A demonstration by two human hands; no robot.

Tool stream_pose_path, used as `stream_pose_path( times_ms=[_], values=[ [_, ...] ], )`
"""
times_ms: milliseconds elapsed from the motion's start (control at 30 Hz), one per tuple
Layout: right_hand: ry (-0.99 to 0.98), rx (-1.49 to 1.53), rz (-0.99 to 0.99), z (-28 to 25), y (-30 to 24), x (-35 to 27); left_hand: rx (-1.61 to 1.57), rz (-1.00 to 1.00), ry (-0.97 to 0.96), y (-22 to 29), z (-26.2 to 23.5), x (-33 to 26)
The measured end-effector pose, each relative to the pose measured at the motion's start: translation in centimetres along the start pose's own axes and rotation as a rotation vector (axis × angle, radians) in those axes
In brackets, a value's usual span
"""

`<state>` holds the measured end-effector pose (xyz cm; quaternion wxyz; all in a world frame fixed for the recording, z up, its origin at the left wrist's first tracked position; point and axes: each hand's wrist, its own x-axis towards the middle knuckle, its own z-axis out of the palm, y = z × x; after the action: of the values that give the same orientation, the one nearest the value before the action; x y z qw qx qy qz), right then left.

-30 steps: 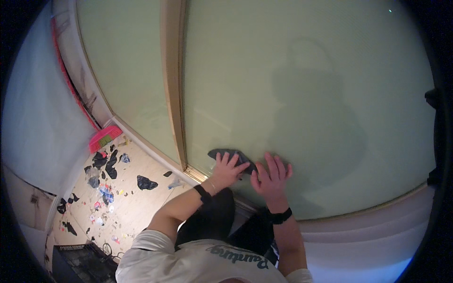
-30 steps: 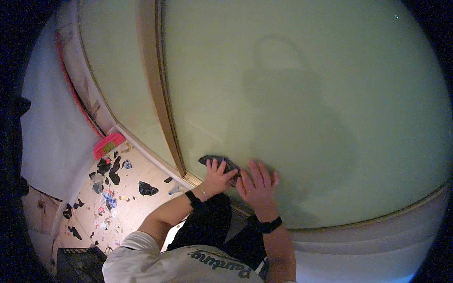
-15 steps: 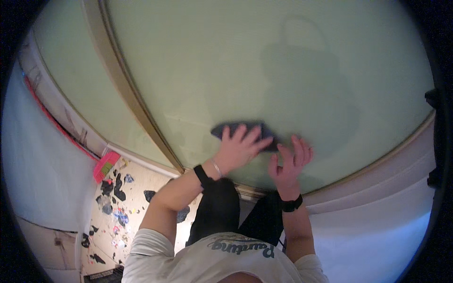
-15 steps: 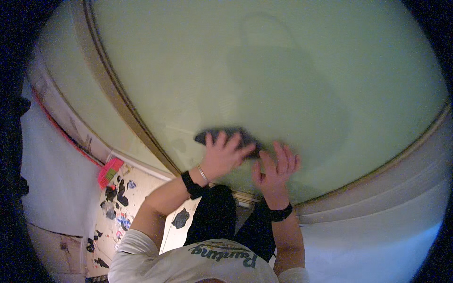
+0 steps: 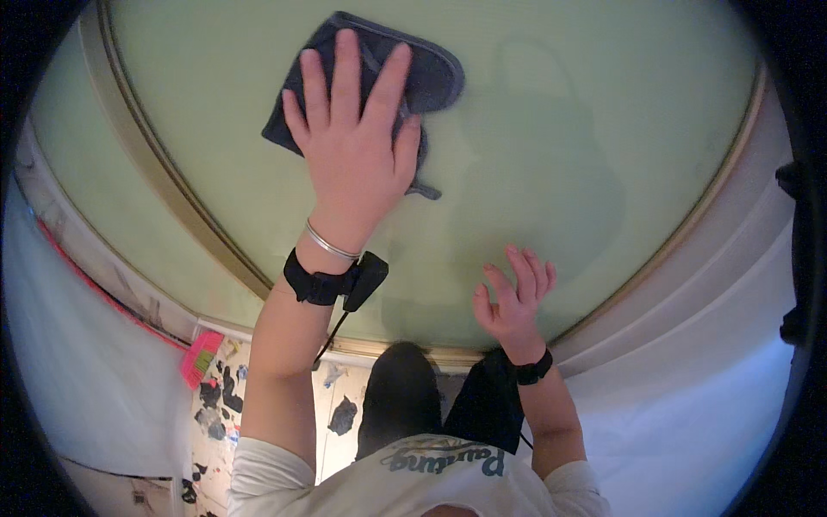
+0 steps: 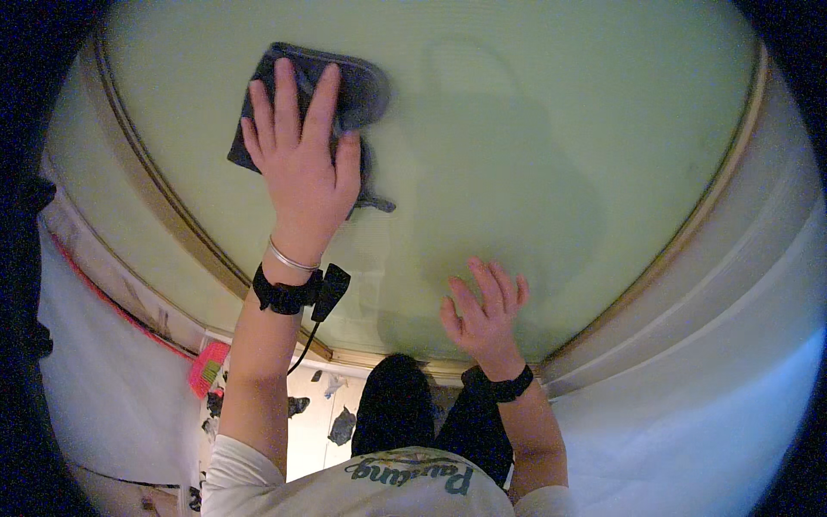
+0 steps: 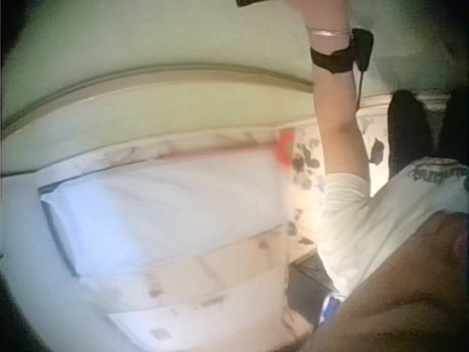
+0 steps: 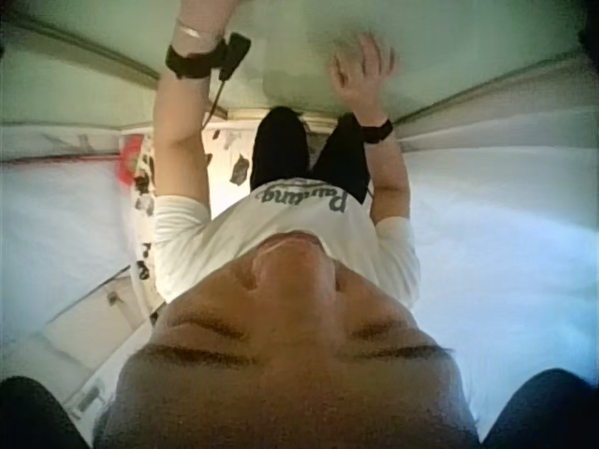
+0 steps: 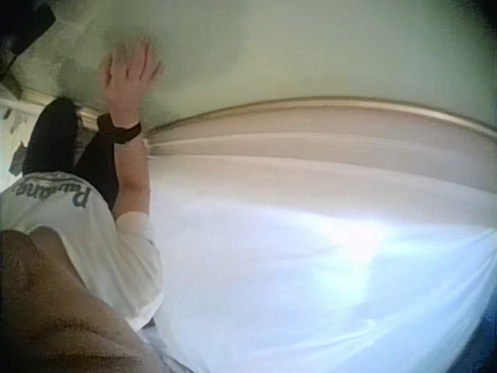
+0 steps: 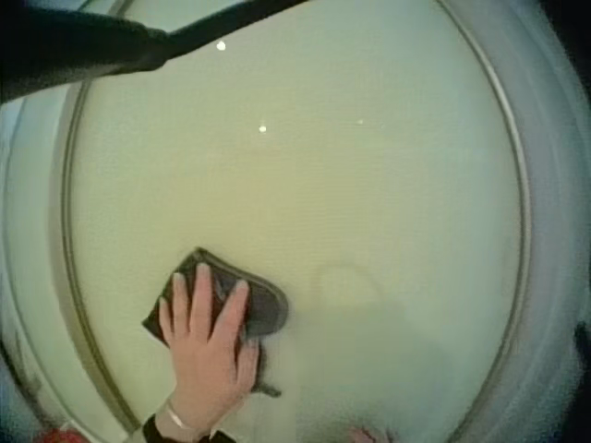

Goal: The person wipes wooden hangers with a dark cloth, then wipes a large light green surface. The person handles the hangers one at a time and wipes the surface in broad strokes.

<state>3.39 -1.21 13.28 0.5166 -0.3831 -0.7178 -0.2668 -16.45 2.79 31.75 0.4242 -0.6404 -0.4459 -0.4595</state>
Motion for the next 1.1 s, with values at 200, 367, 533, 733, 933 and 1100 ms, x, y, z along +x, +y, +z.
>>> stream_pose_path(
  times_ms=[200, 367, 533, 733, 933, 1100],
  values=[
    [0.008, -0.008, 0.030, 0.6, 0.0, -0.5, 0.000, 0.256, -0.443, 4.6, 1.2, -7.7],
    [0.034, -0.025, 0.001, 0.1, 0.4, -0.9, -0.154, 0.606, -0.527, 5.1, 2.5, -14.7],
    [0.036, -0.072, 0.064, -1.4, 2.2, -0.2, 0.021, 0.394, -0.298, 6.1, 2.0, -2.3],
    [0.184, -0.099, 0.140, -3.2, 3.9, 0.3, -0.082, 0.241, -0.021, 9.1, 1.8, 7.1],
    [0.229, -0.082, 0.207, -4.8, 4.8, -1.1, -0.125, 0.640, -0.384, 14.7, 4.2, -5.5],
    [0.239, -0.013, 0.181, -5.7, 5.9, -1.9, -0.320, 0.812, -0.527, 16.0, 5.4, -8.6]
  ],
)
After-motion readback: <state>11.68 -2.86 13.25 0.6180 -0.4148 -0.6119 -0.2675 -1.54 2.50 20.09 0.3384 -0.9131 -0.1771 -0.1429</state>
